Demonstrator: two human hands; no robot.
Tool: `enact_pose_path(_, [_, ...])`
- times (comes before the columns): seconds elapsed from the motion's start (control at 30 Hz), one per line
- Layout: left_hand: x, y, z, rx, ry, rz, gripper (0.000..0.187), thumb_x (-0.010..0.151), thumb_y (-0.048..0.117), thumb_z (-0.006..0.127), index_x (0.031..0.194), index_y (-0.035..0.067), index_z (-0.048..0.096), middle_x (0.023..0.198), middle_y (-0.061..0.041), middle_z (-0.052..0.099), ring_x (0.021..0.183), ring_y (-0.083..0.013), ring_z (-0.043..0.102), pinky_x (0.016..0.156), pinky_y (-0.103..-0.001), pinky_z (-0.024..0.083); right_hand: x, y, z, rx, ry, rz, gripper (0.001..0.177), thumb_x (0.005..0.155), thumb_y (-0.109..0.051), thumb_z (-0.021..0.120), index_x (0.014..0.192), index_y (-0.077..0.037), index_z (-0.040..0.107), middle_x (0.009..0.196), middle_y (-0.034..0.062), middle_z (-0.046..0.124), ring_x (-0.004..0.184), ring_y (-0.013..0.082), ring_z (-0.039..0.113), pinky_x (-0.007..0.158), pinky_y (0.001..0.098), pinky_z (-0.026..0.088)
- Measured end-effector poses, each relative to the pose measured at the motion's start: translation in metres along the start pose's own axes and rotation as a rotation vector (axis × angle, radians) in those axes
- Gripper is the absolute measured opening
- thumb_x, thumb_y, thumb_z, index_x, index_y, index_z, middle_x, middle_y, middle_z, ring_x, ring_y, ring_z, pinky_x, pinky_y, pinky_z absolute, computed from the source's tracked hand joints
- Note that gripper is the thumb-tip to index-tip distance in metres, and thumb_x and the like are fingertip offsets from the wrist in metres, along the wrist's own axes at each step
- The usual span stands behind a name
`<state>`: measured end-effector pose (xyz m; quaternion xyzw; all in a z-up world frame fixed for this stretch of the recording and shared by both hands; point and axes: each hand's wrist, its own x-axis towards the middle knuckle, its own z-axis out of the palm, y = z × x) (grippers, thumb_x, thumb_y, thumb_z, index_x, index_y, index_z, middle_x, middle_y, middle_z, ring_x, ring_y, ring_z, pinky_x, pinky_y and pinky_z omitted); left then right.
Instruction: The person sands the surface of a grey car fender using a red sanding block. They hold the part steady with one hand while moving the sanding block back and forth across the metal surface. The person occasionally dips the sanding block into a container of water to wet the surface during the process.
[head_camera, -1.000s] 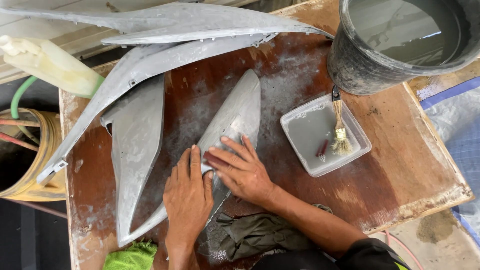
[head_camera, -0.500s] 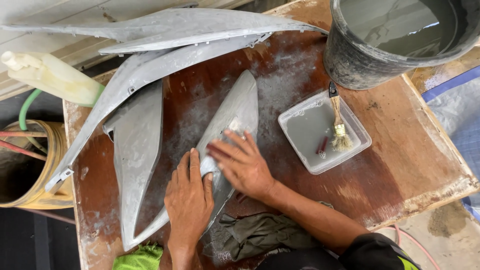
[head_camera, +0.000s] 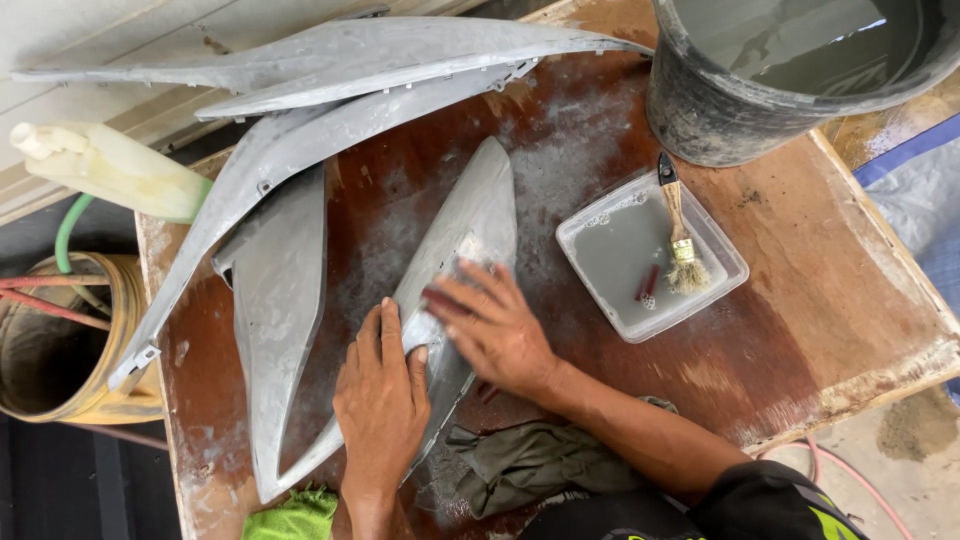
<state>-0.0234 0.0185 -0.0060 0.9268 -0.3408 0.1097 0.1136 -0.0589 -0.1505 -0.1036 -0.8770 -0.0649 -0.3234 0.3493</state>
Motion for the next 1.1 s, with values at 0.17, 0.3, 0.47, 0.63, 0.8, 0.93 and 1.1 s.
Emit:
enact_pose_path(0.17, [-0.001,0.0,-0.001,-0.024,-0.013,-0.009,0.055,0.099,0.022,0.054,0.145,-0.007,0.046,0.137,-0.028,0.056,0.098,-0.035,0.065,0.078,-0.043,0.056,-0.002,-0.012,-0.01,-0.006,0.027,0.052,0.031,0.096,-0.011,0.065,0.126,-0.009,0.073,0.149,0.0064,0.057,0.147,0.0282,0.039,0.128,0.0531,0.02])
enact_pose_path(0.3, [-0.001,0.001,-0.004,-0.043,-0.02,-0.01,0.057,0.097,0.021,0.055,0.145,-0.008,0.044,0.139,-0.028,0.055,0.101,-0.0376,0.064,0.081,-0.045,0.054,-0.018,-0.019,-0.009,-0.031,-0.067,-0.061,0.034,0.093,-0.012,0.071,0.127,-0.013,0.072,0.149,0.0041,0.058,0.147,0.0259,0.04,0.13,0.0521,0.017])
enact_pose_path(0.47, [-0.002,-0.001,0.0,-0.016,-0.02,-0.012,0.057,0.098,0.022,0.055,0.145,-0.008,0.044,0.138,-0.029,0.055,0.102,-0.0365,0.065,0.08,-0.044,0.056,-0.012,-0.015,-0.021,-0.095,-0.022,0.029,0.035,0.094,-0.012,0.068,0.129,-0.015,0.071,0.145,0.0032,0.061,0.146,0.0242,0.042,0.129,0.052,0.021])
enact_pose_path(0.63, [-0.002,-0.001,0.0,-0.017,-0.025,-0.009,0.057,0.098,0.022,0.055,0.145,-0.008,0.044,0.137,-0.029,0.056,0.101,-0.0366,0.065,0.08,-0.044,0.056,-0.011,-0.03,-0.028,-0.006,-0.03,-0.034,0.031,0.09,-0.01,0.071,0.121,-0.007,0.074,0.138,0.0067,0.065,0.141,0.0294,0.049,0.125,0.0558,0.028])
enact_pose_path(0.8, [-0.001,0.002,-0.001,-0.013,0.007,-0.001,0.057,0.097,0.021,0.057,0.144,-0.009,0.046,0.137,-0.028,0.056,0.099,-0.0352,0.065,0.08,-0.043,0.056,-0.001,-0.027,-0.038,-0.109,0.012,0.05,0.029,0.089,-0.009,0.074,0.117,-0.01,0.077,0.129,0.0023,0.07,0.137,0.0245,0.051,0.124,0.0484,0.029])
enact_pose_path(0.93, [-0.001,0.0,0.001,-0.004,-0.003,-0.008,0.057,0.097,0.021,0.056,0.145,-0.009,0.045,0.137,-0.029,0.057,0.097,-0.034,0.065,0.077,-0.042,0.057,-0.016,-0.02,-0.018,-0.095,0.014,-0.006,0.018,0.091,-0.012,0.074,0.109,-0.012,0.078,0.135,0.0046,0.069,0.14,0.0243,0.047,0.127,0.0531,0.023])
enact_pose_path(1.1, [-0.001,0.001,-0.001,0.005,-0.008,0.0,0.058,0.097,0.021,0.057,0.145,-0.009,0.045,0.136,-0.028,0.057,0.097,-0.0349,0.064,0.079,-0.043,0.056,-0.013,-0.028,-0.024,-0.027,-0.035,-0.024,0.031,0.089,-0.014,0.076,0.12,-0.015,0.076,0.131,0.0005,0.071,0.139,0.0255,0.049,0.126,0.0528,0.027])
